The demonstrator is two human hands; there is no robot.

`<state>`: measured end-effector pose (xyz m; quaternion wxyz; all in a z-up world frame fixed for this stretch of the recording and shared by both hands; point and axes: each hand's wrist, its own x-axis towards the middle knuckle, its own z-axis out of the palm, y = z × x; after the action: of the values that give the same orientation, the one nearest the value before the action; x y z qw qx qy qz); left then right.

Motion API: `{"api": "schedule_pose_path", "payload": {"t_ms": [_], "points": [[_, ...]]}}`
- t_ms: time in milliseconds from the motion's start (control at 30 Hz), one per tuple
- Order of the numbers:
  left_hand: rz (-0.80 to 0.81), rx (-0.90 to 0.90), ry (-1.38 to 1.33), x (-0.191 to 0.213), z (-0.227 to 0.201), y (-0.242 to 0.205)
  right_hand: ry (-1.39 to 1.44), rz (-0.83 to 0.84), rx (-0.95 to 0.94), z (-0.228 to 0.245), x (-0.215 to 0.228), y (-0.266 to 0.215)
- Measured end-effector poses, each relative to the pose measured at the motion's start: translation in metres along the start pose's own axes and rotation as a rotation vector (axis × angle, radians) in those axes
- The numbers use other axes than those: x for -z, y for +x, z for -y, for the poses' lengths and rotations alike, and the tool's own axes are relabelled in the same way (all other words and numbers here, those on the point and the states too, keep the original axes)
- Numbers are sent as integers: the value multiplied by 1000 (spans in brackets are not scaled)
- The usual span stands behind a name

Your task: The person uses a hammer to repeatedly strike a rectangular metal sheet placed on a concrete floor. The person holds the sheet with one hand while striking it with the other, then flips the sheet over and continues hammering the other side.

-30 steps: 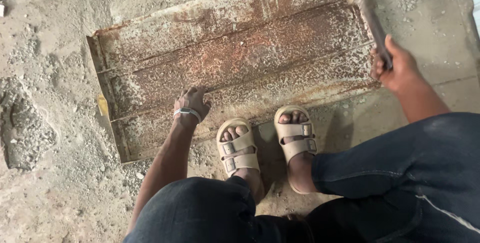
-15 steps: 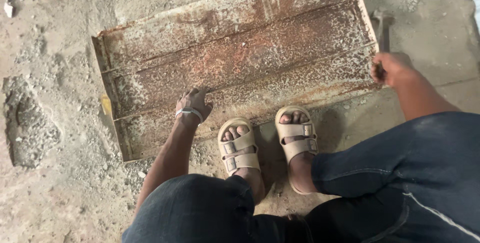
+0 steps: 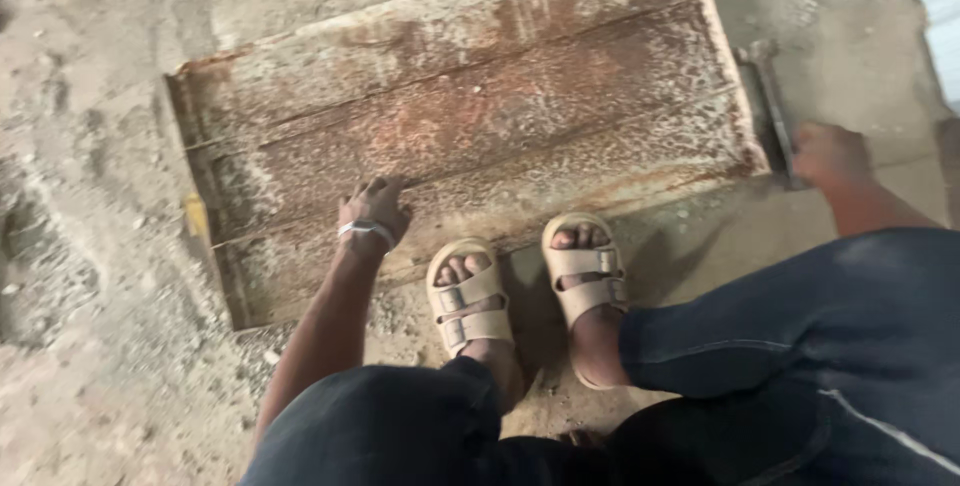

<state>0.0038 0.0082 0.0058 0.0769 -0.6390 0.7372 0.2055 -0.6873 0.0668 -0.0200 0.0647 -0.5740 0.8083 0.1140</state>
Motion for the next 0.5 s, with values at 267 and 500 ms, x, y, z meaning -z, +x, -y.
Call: {"api": "schedule_pose_path", "payload": {"t_ms": [267, 500], "points": [[8, -7, 1, 6, 0, 4, 59, -157, 260, 126, 60, -8], [259, -36, 229, 22, -13, -17, -295, 360, 734, 249, 102, -54]]}}
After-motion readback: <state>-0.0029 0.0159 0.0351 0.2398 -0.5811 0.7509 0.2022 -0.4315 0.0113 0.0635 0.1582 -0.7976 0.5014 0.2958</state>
